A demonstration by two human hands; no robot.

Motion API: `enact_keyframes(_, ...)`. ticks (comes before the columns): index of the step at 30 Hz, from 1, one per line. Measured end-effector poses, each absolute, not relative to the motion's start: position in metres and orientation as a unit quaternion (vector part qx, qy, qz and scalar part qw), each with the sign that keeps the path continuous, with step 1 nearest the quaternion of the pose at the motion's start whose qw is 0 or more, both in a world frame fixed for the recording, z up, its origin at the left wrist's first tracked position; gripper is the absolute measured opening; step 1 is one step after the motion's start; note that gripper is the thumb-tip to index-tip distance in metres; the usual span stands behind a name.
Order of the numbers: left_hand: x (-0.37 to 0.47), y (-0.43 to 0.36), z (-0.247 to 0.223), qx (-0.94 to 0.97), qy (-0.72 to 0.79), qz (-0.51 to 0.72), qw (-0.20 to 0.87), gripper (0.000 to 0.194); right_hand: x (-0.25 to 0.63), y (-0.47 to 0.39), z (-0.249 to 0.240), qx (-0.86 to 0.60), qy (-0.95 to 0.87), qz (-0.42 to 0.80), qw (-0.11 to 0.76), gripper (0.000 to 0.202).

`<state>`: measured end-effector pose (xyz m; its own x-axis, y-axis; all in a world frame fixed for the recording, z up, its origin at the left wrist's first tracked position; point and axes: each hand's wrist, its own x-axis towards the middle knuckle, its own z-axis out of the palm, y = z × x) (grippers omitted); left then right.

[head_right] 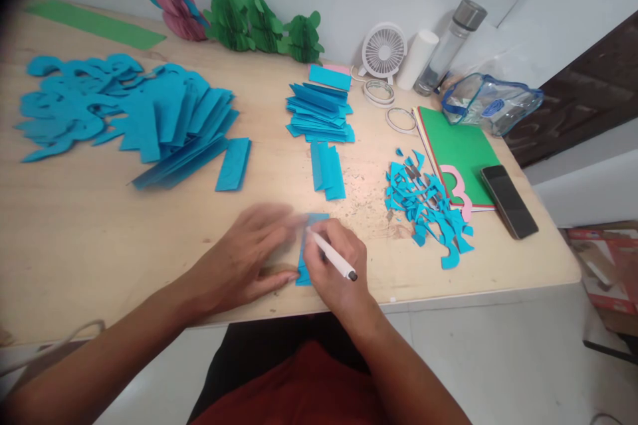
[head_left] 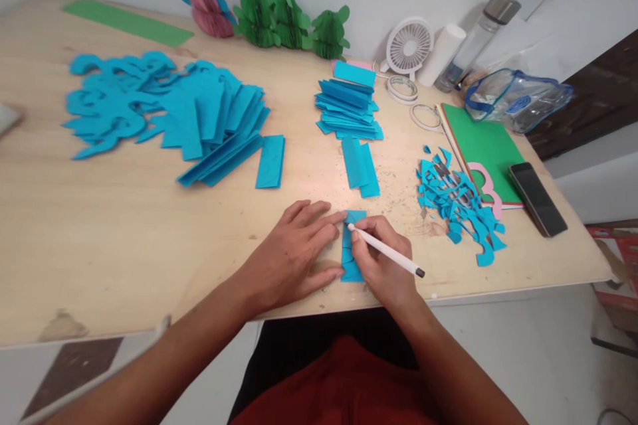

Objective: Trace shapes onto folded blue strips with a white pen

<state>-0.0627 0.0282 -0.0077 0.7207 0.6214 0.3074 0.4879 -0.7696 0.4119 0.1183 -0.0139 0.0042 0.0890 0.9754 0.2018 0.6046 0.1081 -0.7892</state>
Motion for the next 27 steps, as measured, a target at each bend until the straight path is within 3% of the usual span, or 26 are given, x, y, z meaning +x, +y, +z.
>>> enact_keyframes(27,-0.0624,0.0276,-0.0066,0.911,0.306,0.228,0.156,0.046,0.12,-0.0213,0.0024,-0.638,-0.638,0.19,0.388,0.007)
